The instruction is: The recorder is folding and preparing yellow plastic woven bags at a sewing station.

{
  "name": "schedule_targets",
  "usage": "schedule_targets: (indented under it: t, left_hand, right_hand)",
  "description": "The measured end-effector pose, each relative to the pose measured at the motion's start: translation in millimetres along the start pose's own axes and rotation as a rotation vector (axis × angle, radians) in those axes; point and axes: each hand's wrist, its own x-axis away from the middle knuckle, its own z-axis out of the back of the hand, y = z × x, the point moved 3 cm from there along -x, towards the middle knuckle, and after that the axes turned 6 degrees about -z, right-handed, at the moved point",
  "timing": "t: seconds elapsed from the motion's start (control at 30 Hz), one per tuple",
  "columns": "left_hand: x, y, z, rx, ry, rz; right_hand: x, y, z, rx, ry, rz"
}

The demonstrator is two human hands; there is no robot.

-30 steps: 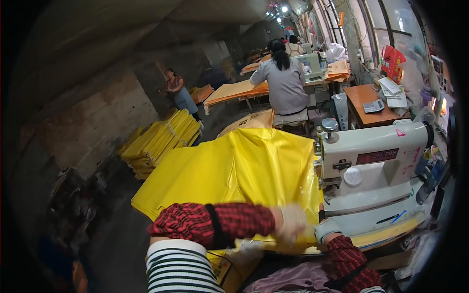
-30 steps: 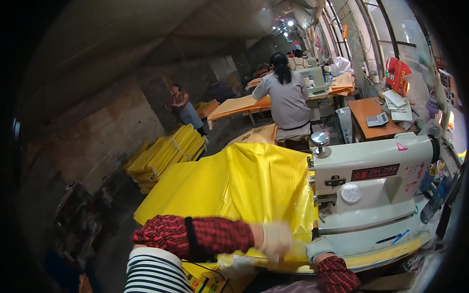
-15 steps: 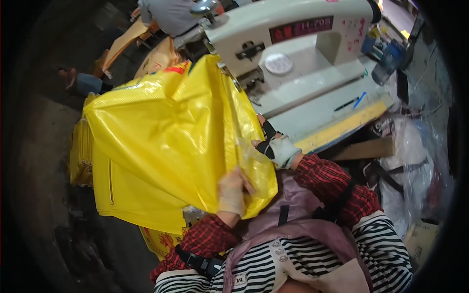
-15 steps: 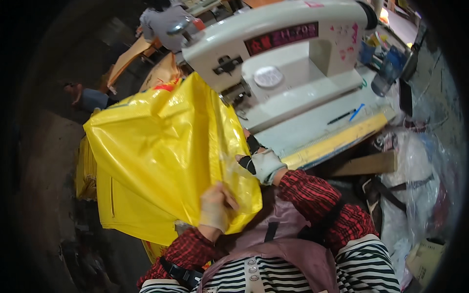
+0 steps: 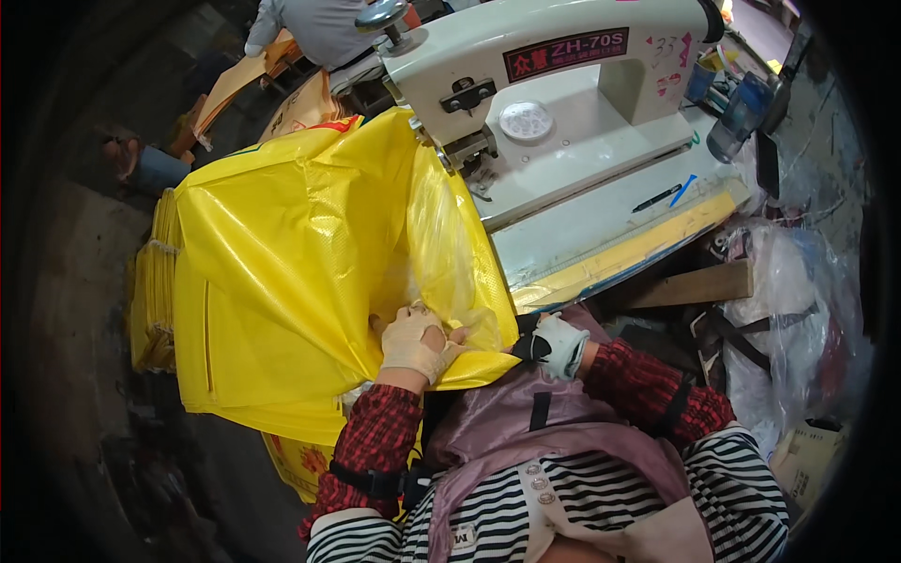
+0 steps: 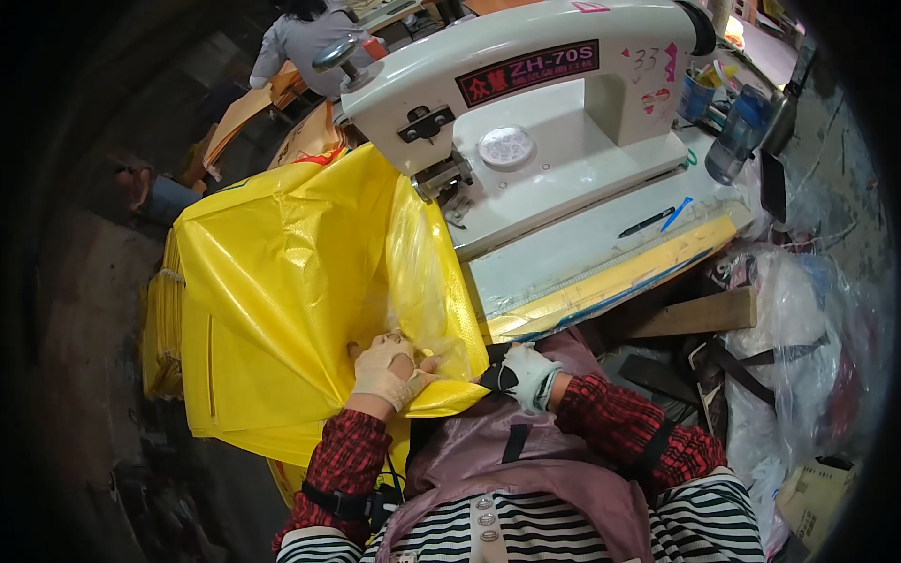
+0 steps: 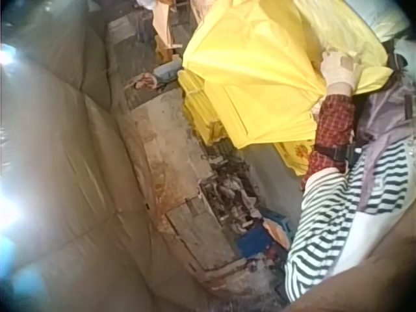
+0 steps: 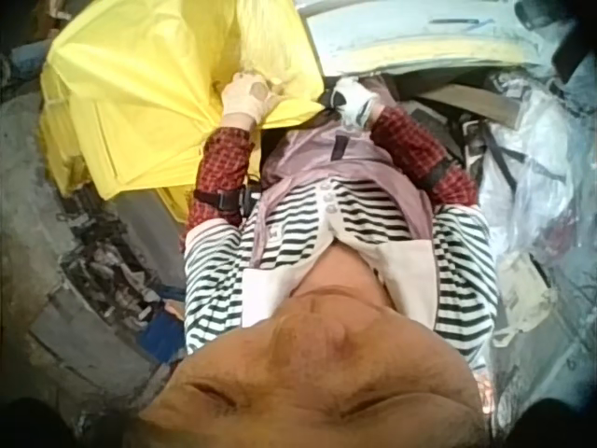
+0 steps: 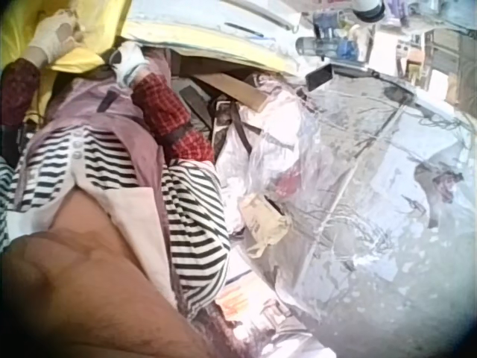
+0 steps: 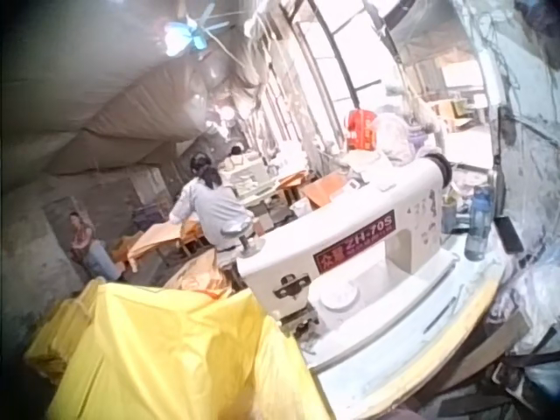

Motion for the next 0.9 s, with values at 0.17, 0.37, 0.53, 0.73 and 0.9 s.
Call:
schedule_targets:
  t: [0.17,0.37,0.53,0.73,0.9]
  left_hand:
    - [12.6,26.4,28.6,0.062,0.804,-0.357]
    - [-20.8,20.4,-3.2,0.791,0.355,-0.124]
    - [-30.6,-1.9,-46.0,1.163,0.401,-0.106]
    - [-6.2,29.8,11.4,0.625,0.654,-0.470]
    - [-19.4,39.7,-10.2,0.745,0.742,-0.229]
  right_hand:
    - [-3.4,11.3,1.1,-0.031,0.069,0.058]
    - [3.7,-2.7,22.9,-0.230,0.211,-0.022]
    - [9.6,6.8,2.6,-0.353,0.132,-0.111]
    - [15.3,2.2,24.6,-0.165,0.068,-0.062]
    - [12.0,-11.7,35.2,-0.230,0.103,-0.080]
